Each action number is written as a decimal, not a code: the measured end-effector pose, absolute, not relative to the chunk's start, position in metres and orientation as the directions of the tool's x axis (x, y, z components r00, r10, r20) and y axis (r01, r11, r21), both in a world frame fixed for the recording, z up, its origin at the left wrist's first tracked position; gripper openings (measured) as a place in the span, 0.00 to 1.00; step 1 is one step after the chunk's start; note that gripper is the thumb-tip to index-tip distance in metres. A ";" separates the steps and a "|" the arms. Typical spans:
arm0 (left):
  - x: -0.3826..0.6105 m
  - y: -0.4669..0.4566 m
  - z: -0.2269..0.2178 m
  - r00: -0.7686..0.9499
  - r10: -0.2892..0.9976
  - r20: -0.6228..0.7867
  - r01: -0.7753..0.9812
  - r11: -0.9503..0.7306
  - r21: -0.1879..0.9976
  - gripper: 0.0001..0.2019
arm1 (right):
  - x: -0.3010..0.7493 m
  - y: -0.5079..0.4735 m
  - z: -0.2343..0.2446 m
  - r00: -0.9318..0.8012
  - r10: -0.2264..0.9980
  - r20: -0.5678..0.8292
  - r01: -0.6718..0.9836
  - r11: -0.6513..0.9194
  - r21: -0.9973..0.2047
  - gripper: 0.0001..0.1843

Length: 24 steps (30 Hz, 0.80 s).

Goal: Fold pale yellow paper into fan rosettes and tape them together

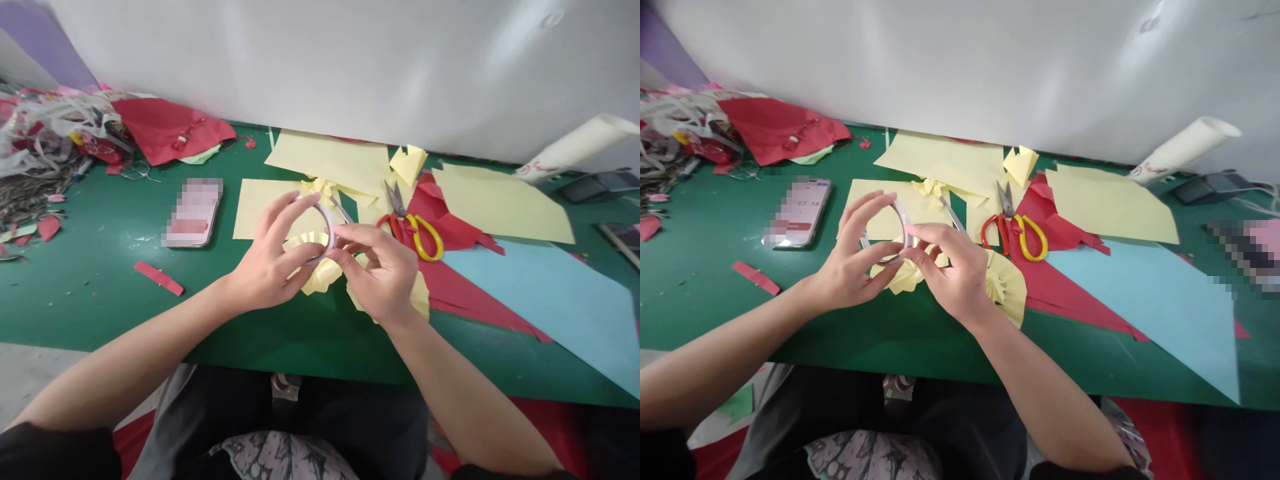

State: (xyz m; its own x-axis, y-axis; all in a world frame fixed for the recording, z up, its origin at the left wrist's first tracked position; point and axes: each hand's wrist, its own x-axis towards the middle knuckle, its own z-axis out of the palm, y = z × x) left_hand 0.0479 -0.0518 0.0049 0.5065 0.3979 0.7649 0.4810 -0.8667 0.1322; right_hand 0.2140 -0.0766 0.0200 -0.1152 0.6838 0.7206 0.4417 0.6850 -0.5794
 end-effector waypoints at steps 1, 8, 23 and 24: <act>0.048 -0.052 0.005 0.509 0.397 0.764 0.476 -0.869 0.135 0.07 | 0.214 -0.077 0.019 -0.118 0.672 0.731 0.449 0.693 -0.564 0.15; 0.051 -0.055 0.006 0.525 0.404 0.749 0.479 -0.868 0.133 0.10 | 0.214 -0.077 0.017 -0.084 0.644 0.761 0.462 0.702 -0.543 0.13; 0.048 -0.053 0.003 0.543 0.419 0.728 0.472 -0.869 0.148 0.11 | 0.217 -0.072 0.021 -0.130 0.735 0.666 0.385 0.656 -0.649 0.10; 0.048 -0.053 0.003 0.543 0.421 0.727 0.473 -0.868 0.149 0.11 | 0.217 -0.072 0.022 -0.143 0.736 0.662 0.378 0.659 -0.650 0.10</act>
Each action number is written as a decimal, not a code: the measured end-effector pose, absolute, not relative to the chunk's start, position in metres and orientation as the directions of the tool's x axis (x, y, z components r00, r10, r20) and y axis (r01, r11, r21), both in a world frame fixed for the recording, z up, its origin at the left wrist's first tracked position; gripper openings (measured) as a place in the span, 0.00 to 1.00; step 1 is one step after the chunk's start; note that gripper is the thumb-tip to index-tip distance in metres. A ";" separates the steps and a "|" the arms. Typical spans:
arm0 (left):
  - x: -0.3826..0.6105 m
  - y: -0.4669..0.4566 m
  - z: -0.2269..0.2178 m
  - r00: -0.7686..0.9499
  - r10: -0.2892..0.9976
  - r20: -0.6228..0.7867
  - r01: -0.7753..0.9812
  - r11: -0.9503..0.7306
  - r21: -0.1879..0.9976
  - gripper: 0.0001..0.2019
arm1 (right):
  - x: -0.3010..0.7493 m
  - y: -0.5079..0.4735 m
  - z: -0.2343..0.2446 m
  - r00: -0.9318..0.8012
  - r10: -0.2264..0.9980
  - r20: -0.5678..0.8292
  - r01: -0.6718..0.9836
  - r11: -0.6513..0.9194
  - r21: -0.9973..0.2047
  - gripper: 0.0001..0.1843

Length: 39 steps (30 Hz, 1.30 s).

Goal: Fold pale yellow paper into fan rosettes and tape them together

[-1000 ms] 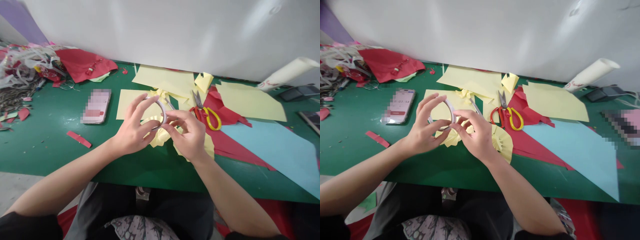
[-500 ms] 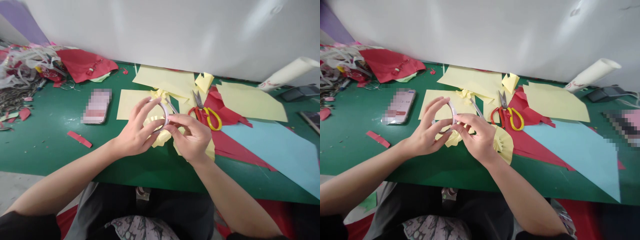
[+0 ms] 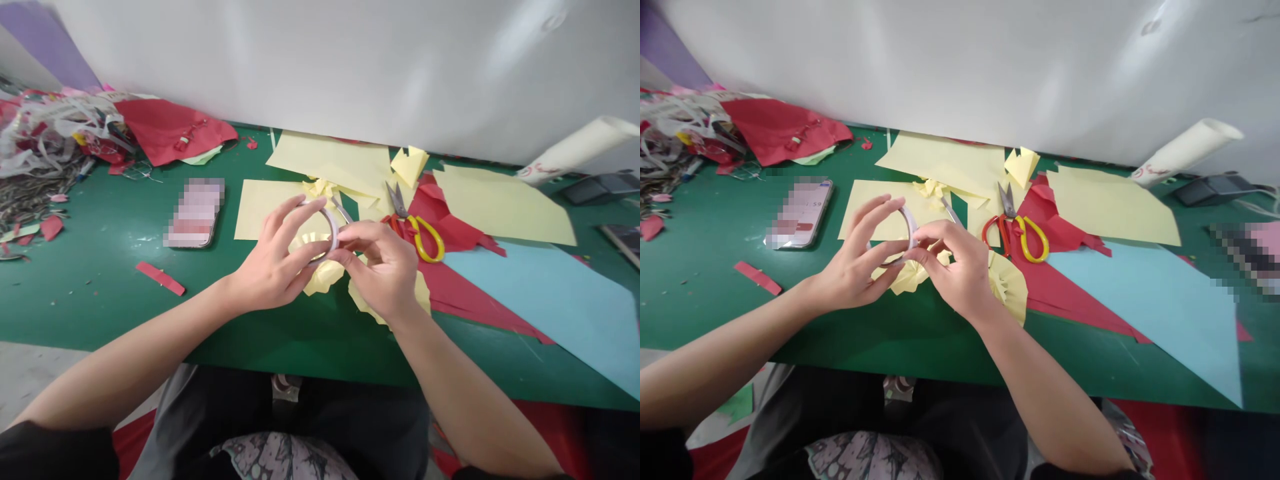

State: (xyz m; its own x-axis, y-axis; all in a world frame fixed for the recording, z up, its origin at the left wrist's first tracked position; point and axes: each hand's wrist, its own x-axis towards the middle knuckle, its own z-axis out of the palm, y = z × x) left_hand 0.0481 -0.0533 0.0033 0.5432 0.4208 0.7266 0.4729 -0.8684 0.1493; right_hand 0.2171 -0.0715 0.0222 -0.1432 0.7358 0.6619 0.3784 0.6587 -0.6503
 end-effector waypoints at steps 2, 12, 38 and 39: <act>0.048 -0.053 0.003 0.546 0.423 0.724 0.471 -0.869 0.153 0.11 | 0.218 -0.071 0.023 -0.171 0.732 0.660 0.366 0.669 -0.647 0.09; 0.049 -0.055 0.004 0.540 0.474 0.696 0.482 -0.852 0.206 0.10 | 0.219 -0.070 0.021 -0.161 0.727 0.667 0.345 0.675 -0.652 0.17; 0.044 -0.050 0.005 0.284 0.534 0.796 0.696 -0.686 0.212 0.06 | 0.221 -0.072 0.031 -0.153 0.394 0.906 0.644 0.736 -0.211 0.11; 0.044 -0.049 0.005 0.291 0.524 0.800 0.694 -0.692 0.200 0.06 | 0.222 -0.072 0.030 -0.151 0.391 0.908 0.643 0.736 -0.210 0.12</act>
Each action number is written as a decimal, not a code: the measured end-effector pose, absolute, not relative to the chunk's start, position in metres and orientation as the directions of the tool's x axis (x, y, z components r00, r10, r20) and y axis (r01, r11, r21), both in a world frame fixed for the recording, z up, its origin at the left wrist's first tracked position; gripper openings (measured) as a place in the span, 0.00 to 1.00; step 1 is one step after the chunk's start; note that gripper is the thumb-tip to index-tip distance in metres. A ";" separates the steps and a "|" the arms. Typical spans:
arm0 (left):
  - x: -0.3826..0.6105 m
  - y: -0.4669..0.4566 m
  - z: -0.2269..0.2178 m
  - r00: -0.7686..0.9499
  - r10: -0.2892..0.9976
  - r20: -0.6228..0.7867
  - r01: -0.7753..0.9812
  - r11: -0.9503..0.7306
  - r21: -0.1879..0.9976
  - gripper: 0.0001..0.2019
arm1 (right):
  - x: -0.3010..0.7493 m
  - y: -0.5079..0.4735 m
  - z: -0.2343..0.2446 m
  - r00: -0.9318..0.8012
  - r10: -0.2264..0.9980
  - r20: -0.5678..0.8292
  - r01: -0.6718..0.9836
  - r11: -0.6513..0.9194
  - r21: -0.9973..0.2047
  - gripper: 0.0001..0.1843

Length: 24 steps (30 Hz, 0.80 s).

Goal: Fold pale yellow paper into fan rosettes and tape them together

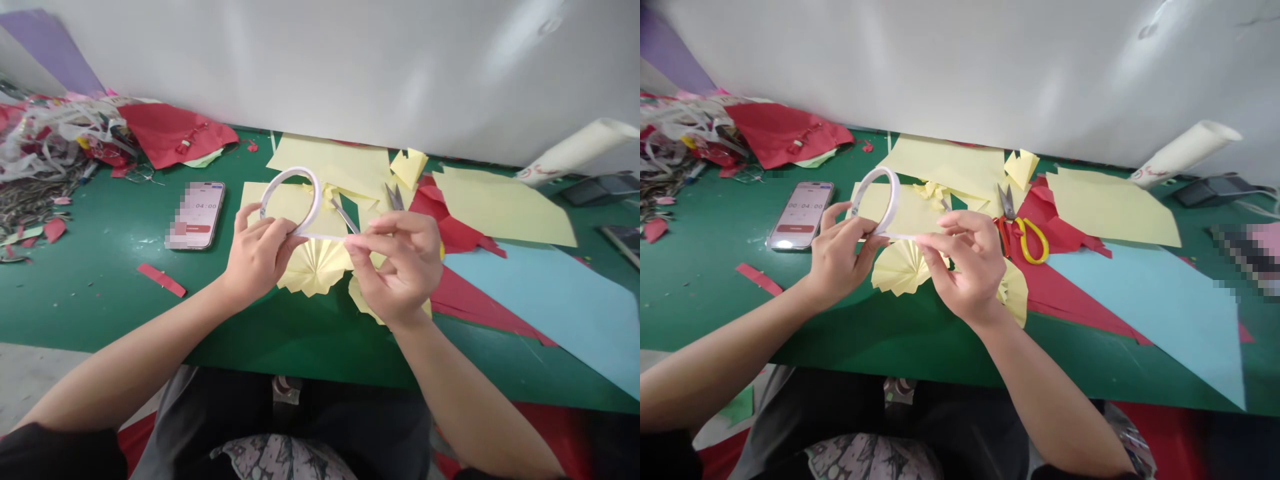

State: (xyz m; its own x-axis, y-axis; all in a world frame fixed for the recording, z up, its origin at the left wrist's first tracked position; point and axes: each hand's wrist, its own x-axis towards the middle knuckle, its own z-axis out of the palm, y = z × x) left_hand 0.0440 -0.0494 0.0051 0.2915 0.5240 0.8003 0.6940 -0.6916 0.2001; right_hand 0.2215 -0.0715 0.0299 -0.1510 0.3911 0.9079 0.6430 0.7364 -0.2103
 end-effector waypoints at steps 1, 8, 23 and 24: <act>0.044 -0.049 0.005 0.299 0.515 0.804 0.693 -0.696 0.188 0.06 | 0.222 -0.071 0.029 -0.141 0.395 0.908 0.640 0.736 -0.220 0.14; 0.046 -0.049 0.006 0.411 0.413 0.812 0.617 -0.782 0.086 0.07 | 0.219 -0.069 0.026 -0.193 0.389 0.901 0.736 0.665 -0.129 0.33; 0.049 -0.057 0.009 0.457 0.526 0.717 0.493 -0.821 0.288 0.09 | 0.218 -0.073 0.021 -0.404 0.244 0.881 0.762 0.623 0.177 0.08; 0.050 -0.057 0.009 0.465 0.533 0.707 0.492 -0.819 0.294 0.09 | 0.218 -0.073 0.022 -0.397 0.250 0.883 0.769 0.616 0.170 0.09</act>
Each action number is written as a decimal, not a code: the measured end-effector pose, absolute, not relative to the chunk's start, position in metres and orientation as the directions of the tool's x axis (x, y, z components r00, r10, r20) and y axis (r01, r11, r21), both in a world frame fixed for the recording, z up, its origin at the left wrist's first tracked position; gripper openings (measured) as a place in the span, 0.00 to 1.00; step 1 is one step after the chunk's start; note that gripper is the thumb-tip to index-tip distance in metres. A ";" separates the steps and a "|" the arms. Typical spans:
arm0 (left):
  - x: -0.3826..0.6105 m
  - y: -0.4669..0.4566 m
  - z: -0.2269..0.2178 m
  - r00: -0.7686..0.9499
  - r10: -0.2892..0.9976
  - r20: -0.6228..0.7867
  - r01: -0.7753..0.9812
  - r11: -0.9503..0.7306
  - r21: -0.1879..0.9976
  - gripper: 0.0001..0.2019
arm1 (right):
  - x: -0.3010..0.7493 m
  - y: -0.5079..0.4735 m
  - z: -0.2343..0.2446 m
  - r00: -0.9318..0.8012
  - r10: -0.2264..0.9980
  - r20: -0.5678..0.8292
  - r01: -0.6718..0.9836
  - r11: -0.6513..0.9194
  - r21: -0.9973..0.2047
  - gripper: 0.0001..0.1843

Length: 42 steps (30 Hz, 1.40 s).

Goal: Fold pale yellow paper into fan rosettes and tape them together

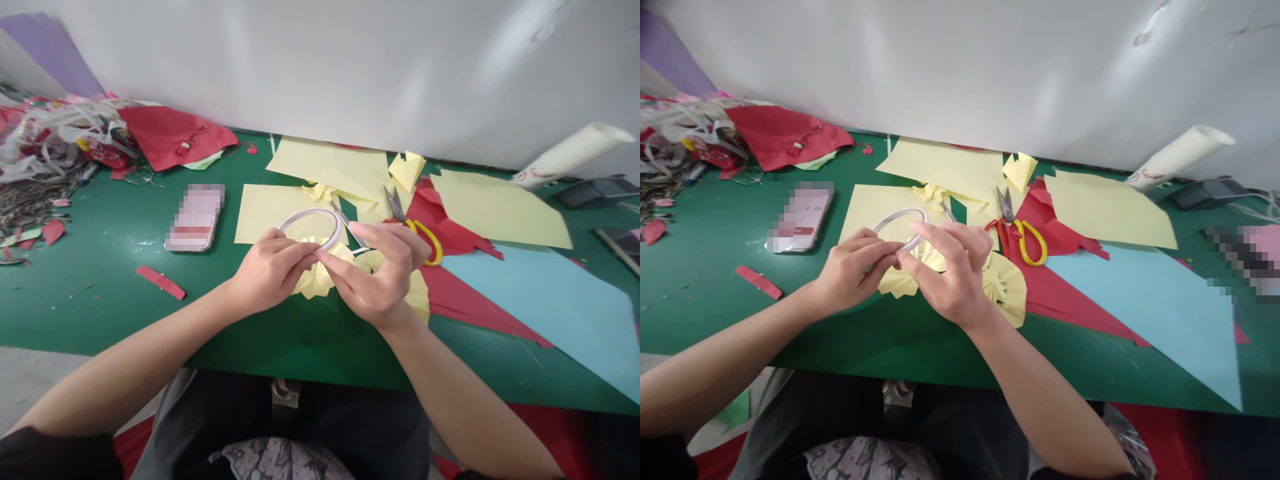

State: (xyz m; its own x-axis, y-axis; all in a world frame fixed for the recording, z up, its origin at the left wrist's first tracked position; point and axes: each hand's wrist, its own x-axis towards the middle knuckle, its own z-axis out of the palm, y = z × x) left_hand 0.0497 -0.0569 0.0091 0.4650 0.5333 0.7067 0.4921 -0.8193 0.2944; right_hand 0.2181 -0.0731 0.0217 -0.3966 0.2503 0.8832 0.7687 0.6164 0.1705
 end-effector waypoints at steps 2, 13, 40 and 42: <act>0.050 -0.057 0.010 0.479 0.542 0.690 0.486 -0.819 0.306 0.09 | 0.217 -0.074 0.022 -0.384 0.261 0.886 0.787 0.595 0.166 0.09; 0.046 -0.059 0.018 0.453 0.594 0.665 0.368 -0.804 0.468 0.09 | 0.213 -0.080 0.020 -0.455 0.179 0.872 0.747 0.611 0.264 0.06; 0.032 -0.022 0.004 0.253 0.931 0.264 0.635 -0.365 0.681 0.14 | 0.236 -0.056 0.014 -0.233 0.876 0.423 0.667 0.461 -0.586 0.44; 0.032 -0.024 0.010 0.293 0.935 0.199 0.503 -0.328 0.800 0.13 | 0.236 -0.056 0.017 -0.254 0.859 0.445 0.649 0.493 -0.580 0.42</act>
